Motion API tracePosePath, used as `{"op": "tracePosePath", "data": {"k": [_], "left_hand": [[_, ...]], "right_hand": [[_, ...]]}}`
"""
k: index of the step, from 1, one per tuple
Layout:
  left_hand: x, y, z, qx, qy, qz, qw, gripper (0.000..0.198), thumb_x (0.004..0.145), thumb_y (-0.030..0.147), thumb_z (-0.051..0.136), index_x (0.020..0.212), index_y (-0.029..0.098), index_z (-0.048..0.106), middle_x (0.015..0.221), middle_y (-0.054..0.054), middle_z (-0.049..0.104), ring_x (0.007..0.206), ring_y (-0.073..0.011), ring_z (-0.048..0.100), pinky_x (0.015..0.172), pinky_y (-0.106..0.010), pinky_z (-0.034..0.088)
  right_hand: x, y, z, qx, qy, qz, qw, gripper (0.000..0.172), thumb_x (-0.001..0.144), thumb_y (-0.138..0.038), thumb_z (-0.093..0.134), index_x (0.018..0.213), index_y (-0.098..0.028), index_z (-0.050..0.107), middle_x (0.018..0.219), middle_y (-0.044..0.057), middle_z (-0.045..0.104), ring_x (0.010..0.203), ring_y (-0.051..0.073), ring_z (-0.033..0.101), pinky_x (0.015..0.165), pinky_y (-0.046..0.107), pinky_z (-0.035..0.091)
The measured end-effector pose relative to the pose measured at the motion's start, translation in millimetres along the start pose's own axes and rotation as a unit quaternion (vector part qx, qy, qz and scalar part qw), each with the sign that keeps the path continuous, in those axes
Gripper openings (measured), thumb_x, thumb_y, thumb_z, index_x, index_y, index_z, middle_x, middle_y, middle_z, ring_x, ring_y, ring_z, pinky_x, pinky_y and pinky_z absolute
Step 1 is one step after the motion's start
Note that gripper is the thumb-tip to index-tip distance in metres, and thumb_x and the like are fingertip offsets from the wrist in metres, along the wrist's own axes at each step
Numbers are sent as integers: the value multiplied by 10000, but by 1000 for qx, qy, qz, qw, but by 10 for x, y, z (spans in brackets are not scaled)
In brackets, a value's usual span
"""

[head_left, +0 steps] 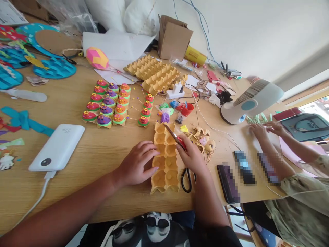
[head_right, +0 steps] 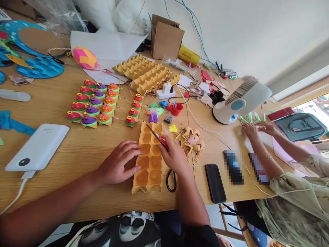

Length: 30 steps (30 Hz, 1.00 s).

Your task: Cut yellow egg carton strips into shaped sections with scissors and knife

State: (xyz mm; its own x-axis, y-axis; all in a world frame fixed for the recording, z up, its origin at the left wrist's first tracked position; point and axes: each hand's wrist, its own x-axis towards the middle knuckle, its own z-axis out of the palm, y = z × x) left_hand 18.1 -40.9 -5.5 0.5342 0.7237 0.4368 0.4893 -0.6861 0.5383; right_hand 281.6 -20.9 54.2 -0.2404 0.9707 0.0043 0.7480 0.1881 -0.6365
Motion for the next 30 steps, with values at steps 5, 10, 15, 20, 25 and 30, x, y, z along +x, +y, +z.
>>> {"op": "tracePosePath", "data": {"k": [5,10,15,20,25,30], "left_hand": [[2,-27,9,-4,-68,-4,998,553,823,373,822,1320,223,634,1385,-116,682,1472,-359,434,1196,-551,431],[28,17,-17,22,-96,-5,995,522,803,411,830,1256,211,664,1272,-100,728,1502,-393,385,1228,-591,382],[7,104,-61,44,-77,9,996,441,788,469,819,1121,206,698,1063,-84,736,1407,-398,471,1235,-624,350],[-2,19,-108,13,-15,20,1000,317,915,343,664,1198,200,690,1159,-110,733,1263,-331,583,1133,-556,484],[47,-175,-113,88,-63,29,994,640,790,-32,530,1385,180,631,1614,-121,512,1581,-352,314,1247,-573,406],[83,-178,-175,192,-80,43,977,190,905,116,645,1015,206,772,1371,-138,654,1481,-398,429,1230,-638,404]], "right_hand": [[-43,17,24,9,-19,-13,1000,322,1058,-377,508,1319,-221,615,1119,74,768,995,218,714,859,301,499],[-28,96,33,9,-9,-1,1000,322,1039,-368,514,1304,-222,623,1102,67,768,982,223,712,832,302,491],[-9,152,38,-29,43,54,997,380,1039,-403,489,1344,-220,623,1129,96,771,1015,262,720,830,333,511],[-5,101,62,-24,52,103,993,422,1035,-442,477,1388,-235,581,1073,82,774,895,258,729,744,331,501],[-5,55,96,16,-16,86,996,423,991,-373,537,1393,-240,539,901,14,737,780,216,689,705,300,477],[3,23,130,-2,-27,50,998,434,1012,-337,510,1438,-253,529,1103,67,754,940,239,705,820,339,502]]}}
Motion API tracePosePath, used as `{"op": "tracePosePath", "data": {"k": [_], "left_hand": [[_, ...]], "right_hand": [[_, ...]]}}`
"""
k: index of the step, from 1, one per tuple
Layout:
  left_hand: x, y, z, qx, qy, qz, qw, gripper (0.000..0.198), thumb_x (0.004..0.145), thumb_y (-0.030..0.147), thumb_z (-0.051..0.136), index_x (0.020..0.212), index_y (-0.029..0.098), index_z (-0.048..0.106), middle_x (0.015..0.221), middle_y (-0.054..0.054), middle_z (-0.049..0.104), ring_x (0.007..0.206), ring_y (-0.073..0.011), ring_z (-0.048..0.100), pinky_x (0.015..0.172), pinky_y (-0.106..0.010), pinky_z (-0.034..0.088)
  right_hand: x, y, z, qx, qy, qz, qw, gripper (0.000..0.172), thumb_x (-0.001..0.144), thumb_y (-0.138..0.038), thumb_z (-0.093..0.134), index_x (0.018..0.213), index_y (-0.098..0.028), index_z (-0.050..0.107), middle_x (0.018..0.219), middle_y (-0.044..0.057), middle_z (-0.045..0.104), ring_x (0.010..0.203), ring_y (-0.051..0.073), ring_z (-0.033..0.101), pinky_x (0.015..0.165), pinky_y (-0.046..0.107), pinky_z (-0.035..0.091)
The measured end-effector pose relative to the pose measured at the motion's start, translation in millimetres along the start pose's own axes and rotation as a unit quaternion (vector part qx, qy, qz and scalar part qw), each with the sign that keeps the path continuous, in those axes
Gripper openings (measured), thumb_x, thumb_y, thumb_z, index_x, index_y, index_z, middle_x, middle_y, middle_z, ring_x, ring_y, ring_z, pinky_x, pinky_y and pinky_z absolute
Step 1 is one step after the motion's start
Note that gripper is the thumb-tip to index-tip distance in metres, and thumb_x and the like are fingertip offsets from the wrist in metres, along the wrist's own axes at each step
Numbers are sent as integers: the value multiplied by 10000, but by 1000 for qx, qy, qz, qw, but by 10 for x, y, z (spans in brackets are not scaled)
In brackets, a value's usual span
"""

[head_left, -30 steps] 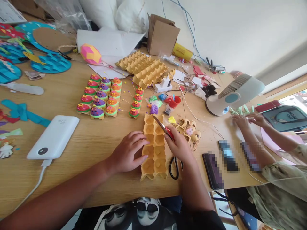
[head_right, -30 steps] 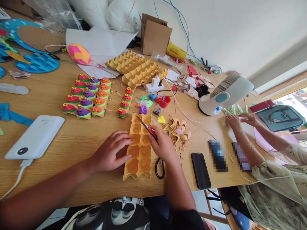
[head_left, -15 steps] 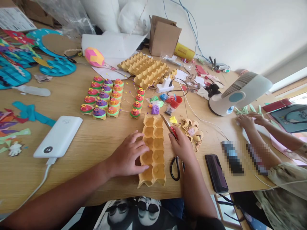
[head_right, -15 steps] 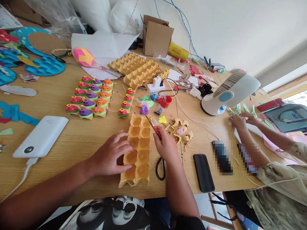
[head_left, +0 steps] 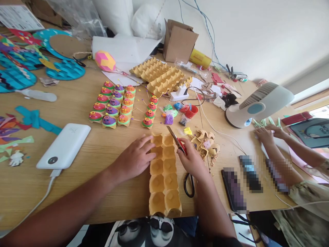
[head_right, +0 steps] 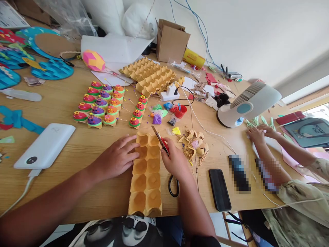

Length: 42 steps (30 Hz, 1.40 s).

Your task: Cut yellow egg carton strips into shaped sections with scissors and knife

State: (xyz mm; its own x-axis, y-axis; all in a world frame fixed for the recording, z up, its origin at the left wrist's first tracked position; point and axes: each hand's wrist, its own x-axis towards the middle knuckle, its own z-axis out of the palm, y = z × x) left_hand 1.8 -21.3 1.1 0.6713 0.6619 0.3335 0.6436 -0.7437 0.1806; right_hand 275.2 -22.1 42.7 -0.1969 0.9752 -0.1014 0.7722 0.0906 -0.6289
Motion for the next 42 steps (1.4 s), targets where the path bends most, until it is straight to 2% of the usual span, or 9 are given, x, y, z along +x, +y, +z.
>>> {"op": "tracePosePath", "data": {"k": [4,6,10,16,20,24,30,36,42], "left_hand": [[8,-33,-35,21,8,-8,1000,127,889,120,657,942,180,754,1206,-150,653,1317,-370,542,1144,-564,511],[5,-35,-11,13,12,-9,1000,158,878,136,668,1007,174,752,1168,-149,642,1218,-339,593,1114,-536,532],[-12,33,51,21,18,-22,999,308,878,177,656,1178,201,721,1169,-145,658,1094,-331,642,1045,-595,529],[-18,72,112,0,45,-2,999,284,904,222,645,1179,215,716,1168,-123,679,1176,-317,619,1202,-602,398],[-31,-6,176,-4,62,13,998,258,916,227,644,1161,220,724,1215,-128,668,1220,-313,602,1199,-566,419],[-47,-39,217,-13,55,15,998,275,929,226,631,1190,214,714,1269,-133,662,1249,-314,595,1220,-600,391],[-41,-23,198,-19,23,-18,999,227,936,257,629,1139,181,698,1215,-147,667,1228,-318,613,1245,-616,364],[-14,-30,165,-43,11,-31,999,201,941,254,627,1111,173,698,1131,-130,685,1124,-286,654,1247,-604,381],[-39,53,204,26,16,-34,999,176,964,260,629,1095,198,729,1273,-161,690,1356,-357,566,1252,-648,350]], "right_hand": [[-64,-135,-37,-47,6,11,999,481,1047,-341,463,1518,-246,482,1134,99,770,962,267,732,813,349,509],[-115,-235,-65,-71,-3,15,997,488,1056,-333,456,1533,-234,471,1130,107,783,958,270,745,802,341,513],[-128,-433,-51,-113,-46,-1,993,487,1062,-310,476,1542,-230,465,1231,125,780,1056,285,748,833,338,521],[81,-606,91,-158,-115,-28,980,535,1087,-307,451,1615,-255,385,1319,110,757,1089,262,755,845,307,516],[99,-658,138,-205,-117,-23,971,539,1094,-292,434,1630,-284,379,1328,100,753,1056,255,766,806,298,511],[37,-713,169,-238,-126,-6,963,542,1097,-288,425,1637,-302,377,1273,84,770,1021,254,776,779,301,526],[36,-809,216,-279,-139,19,950,550,1111,-298,392,1659,-288,345,1251,98,769,1015,244,783,777,292,552],[75,-845,213,-313,-166,11,935,619,1111,-264,382,1708,-263,218,1217,106,780,1005,228,785,779,287,565],[34,-829,203,-363,-166,-7,917,648,1102,-265,402,1715,-251,191,1167,114,782,939,223,786,710,272,560]]}}
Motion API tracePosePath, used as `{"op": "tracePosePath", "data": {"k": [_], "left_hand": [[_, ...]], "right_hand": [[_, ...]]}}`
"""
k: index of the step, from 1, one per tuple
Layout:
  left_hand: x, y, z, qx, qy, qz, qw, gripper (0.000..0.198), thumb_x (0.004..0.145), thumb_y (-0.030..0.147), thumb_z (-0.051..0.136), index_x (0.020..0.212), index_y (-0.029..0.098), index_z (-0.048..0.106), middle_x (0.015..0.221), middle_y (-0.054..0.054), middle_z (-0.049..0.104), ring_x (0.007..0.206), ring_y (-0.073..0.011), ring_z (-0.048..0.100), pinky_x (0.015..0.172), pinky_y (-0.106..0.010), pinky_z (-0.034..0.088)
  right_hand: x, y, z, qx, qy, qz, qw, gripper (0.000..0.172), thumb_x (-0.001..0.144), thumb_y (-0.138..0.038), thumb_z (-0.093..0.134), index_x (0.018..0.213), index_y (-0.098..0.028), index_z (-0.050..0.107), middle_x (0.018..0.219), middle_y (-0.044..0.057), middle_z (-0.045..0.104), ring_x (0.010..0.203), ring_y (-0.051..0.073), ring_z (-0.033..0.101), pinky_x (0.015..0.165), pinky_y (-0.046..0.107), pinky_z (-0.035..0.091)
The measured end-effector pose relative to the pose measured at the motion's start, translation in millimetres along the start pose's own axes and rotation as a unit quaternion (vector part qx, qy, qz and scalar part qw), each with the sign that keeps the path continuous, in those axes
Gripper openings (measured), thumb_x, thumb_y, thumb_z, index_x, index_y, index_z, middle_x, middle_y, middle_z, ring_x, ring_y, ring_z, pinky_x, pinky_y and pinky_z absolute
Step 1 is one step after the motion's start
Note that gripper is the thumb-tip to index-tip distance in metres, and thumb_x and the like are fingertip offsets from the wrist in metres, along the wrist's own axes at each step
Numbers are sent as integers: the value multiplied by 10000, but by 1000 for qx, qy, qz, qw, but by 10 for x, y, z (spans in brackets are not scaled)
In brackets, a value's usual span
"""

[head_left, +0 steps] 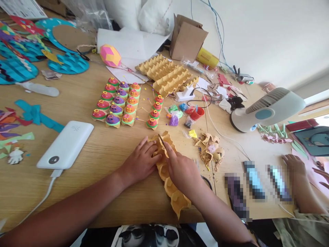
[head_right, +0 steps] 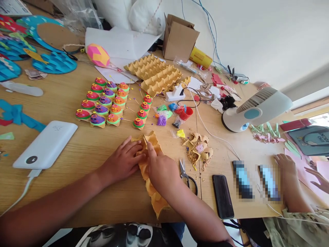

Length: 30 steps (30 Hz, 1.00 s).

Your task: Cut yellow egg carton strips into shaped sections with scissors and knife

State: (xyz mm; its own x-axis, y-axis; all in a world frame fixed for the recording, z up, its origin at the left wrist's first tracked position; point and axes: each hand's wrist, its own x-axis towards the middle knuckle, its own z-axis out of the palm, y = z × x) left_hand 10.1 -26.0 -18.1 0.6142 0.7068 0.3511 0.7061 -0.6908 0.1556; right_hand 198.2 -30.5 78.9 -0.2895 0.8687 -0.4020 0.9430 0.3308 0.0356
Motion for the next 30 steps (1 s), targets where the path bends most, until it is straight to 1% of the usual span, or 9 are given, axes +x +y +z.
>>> {"op": "tracePosePath", "data": {"k": [2,6,8,9,12,15,20,25,30], "left_hand": [[-24,35,20,23,1,-2,1000,180,984,247,611,1110,214,734,1302,-151,695,1378,-363,555,1250,-670,333],[-73,71,68,42,-7,2,999,245,1020,178,535,1156,208,736,1251,-149,714,1274,-314,629,1258,-641,333],[-91,67,104,37,-12,-4,999,266,1027,165,511,1162,208,737,1265,-154,708,1272,-320,629,1234,-653,358],[-98,61,124,31,-17,-6,999,273,1029,162,505,1166,206,737,1280,-158,702,1278,-328,624,1209,-648,392],[-110,36,181,6,-40,-4,999,295,1031,157,493,1200,191,732,1311,-164,682,1291,-335,609,1116,-542,514],[-114,18,213,-18,-58,-9,998,306,1046,169,465,1194,190,731,1299,-147,677,1291,-316,599,1102,-475,536],[-104,19,198,-37,-39,-19,998,313,1034,148,462,1198,193,725,1328,-154,663,1320,-321,580,1108,-484,534],[-89,32,185,-33,-26,-9,999,309,1031,146,455,1154,196,735,1238,-150,688,1257,-321,613,1060,-486,565],[-112,37,233,-24,-19,-17,999,314,1009,113,470,1175,202,721,1303,-144,672,1302,-318,594,1091,-485,544]], "right_hand": [[-3,-4,0,-11,2,-2,1000,658,1095,-263,419,1715,-250,197,1141,112,784,917,222,787,695,265,557],[5,-21,-1,-17,5,0,1000,644,1096,-269,410,1712,-249,220,1102,104,783,876,215,789,661,263,554],[8,-28,5,-25,2,3,1000,648,1093,-265,406,1713,-242,219,1082,101,781,858,220,788,649,275,557],[10,-31,8,-30,1,3,1000,651,1091,-260,406,1713,-236,219,1076,102,781,854,222,788,648,279,559],[28,-41,16,-31,2,-1,1000,651,1085,-249,403,1711,-213,226,1067,111,785,855,217,790,652,273,557],[41,-59,20,-24,9,1,1000,651,1083,-244,398,1710,-203,229,1049,113,791,845,210,793,644,260,549],[24,-94,30,-33,-2,0,999,670,1071,-234,400,1712,-182,214,948,114,791,823,221,796,647,255,546],[34,-95,29,-22,10,5,1000,677,1071,-239,411,1714,-198,203,1002,120,793,842,207,797,662,248,552],[17,-84,7,-30,-3,0,1000,673,1065,-230,414,1710,-210,224,951,107,794,834,226,799,672,269,564]]}}
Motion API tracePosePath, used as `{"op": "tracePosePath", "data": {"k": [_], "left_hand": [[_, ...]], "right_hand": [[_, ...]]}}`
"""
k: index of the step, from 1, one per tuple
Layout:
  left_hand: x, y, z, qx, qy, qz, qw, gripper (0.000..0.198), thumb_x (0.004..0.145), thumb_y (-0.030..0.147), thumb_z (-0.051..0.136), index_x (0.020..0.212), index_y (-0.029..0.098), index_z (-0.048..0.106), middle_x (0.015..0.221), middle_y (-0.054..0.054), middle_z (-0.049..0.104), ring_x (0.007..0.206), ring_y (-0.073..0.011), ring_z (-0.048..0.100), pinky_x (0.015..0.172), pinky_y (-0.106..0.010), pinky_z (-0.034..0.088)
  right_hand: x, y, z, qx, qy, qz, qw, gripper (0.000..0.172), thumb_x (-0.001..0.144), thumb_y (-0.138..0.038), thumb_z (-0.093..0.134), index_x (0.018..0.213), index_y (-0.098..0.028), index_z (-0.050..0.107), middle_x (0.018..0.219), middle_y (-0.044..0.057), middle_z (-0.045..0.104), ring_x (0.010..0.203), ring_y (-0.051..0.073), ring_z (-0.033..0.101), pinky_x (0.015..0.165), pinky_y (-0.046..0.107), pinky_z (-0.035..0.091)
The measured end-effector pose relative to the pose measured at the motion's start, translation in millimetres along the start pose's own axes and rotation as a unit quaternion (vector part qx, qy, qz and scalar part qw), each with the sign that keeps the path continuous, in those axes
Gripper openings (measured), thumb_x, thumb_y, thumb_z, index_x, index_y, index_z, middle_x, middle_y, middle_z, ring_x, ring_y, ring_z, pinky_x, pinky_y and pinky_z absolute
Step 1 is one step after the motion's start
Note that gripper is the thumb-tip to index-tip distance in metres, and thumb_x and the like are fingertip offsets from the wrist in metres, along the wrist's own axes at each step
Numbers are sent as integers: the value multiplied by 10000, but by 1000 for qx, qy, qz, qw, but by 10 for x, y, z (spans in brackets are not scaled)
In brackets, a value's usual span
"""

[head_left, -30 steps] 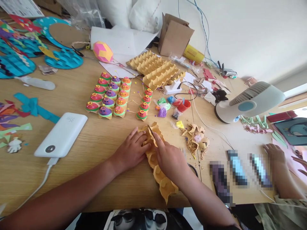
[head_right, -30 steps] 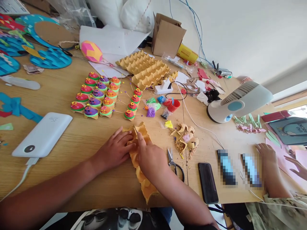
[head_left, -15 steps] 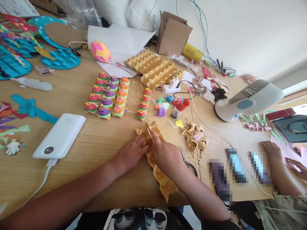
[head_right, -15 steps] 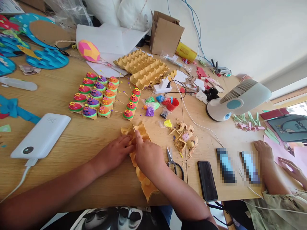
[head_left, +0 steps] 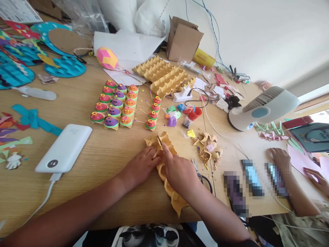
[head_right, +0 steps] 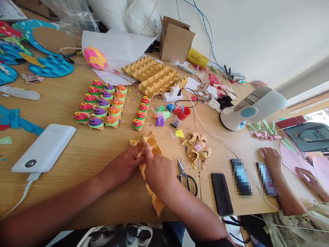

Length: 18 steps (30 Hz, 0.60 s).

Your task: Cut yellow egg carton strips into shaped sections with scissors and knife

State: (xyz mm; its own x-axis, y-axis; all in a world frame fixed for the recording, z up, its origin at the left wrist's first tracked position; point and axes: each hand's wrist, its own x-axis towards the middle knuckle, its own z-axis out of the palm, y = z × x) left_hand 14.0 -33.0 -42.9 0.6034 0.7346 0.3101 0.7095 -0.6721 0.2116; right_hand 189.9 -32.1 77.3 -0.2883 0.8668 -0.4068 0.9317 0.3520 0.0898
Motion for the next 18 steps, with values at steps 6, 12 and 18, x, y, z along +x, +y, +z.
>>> {"op": "tracePosePath", "data": {"k": [6,12,18], "left_hand": [[42,-2,-98,-14,-34,9,999,288,1012,143,482,1175,206,710,1153,-111,697,1167,-303,644,1043,-473,570],[108,-75,-307,-91,72,-17,993,299,903,141,561,1196,169,616,1268,-154,643,1302,-345,544,1142,-530,484],[148,-209,-186,-101,141,-142,975,464,948,379,681,1325,157,526,1351,-191,592,1306,-355,520,1134,-572,454]], "right_hand": [[122,-4,7,22,20,6,1000,675,1076,-243,392,1717,-209,185,1021,123,804,876,224,804,701,259,565],[116,-3,-6,27,11,6,1000,642,1104,-263,331,1718,-180,164,1081,148,805,917,221,803,715,254,573],[100,-40,31,42,20,24,999,630,1099,-271,353,1706,-188,209,1078,128,813,880,225,805,678,265,571]]}}
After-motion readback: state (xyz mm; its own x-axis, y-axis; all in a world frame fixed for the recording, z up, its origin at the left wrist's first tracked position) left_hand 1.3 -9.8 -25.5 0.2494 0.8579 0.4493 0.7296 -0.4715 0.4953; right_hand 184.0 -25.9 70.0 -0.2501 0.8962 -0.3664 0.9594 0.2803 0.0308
